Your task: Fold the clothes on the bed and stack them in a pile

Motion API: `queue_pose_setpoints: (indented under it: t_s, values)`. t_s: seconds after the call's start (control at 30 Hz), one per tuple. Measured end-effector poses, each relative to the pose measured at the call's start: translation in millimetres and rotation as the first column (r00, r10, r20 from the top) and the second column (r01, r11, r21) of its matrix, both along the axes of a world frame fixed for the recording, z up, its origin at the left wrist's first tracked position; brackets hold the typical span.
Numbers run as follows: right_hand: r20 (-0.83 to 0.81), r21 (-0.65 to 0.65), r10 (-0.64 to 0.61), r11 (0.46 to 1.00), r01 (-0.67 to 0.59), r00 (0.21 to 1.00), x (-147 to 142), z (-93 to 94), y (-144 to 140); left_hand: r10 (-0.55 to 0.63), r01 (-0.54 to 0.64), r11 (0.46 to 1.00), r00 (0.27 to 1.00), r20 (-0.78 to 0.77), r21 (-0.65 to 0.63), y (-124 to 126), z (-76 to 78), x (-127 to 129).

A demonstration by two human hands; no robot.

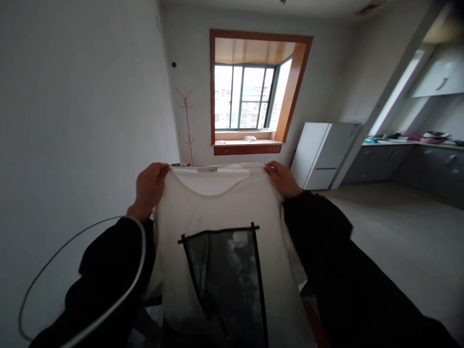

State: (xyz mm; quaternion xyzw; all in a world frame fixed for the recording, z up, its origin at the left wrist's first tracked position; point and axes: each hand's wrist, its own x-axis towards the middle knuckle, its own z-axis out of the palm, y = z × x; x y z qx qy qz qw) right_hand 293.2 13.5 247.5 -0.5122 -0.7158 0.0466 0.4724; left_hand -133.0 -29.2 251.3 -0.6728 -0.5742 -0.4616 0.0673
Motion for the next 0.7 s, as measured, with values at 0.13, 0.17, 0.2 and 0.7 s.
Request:
queue_pose_setpoints:
  t_s: [0.13, 0.17, 0.2, 0.7]
  values:
    - [0.386, -0.326, -0.117, 0.910, 0.254, 0.915, -24.0, -57.7, 71.8, -0.043, 0.010, 0.945, 0.995, -0.093, -0.328, 65.3, -55.0, 6.5]
    - [0.415, -0.370, -0.106, 0.888, 0.274, 0.904, -28.9, -77.5, 76.8, -0.049, 0.009, 0.922, 0.995, -0.092, -0.387, 71.3, -77.6, 7.0]
    - [0.436, -0.406, -0.095, 0.867, 0.290, 0.895, -32.9, -97.2, 78.8, -0.039, -0.005, 0.897, 0.995, -0.089, -0.441, 74.3, -100.5, 7.0]
    - [0.439, -0.560, 0.023, 0.789, 0.254, 0.898, -26.5, -208.8, 139.8, 0.003, 0.003, 0.782, 1.000, 0.009, -0.623, 128.4, -215.0, -16.6]
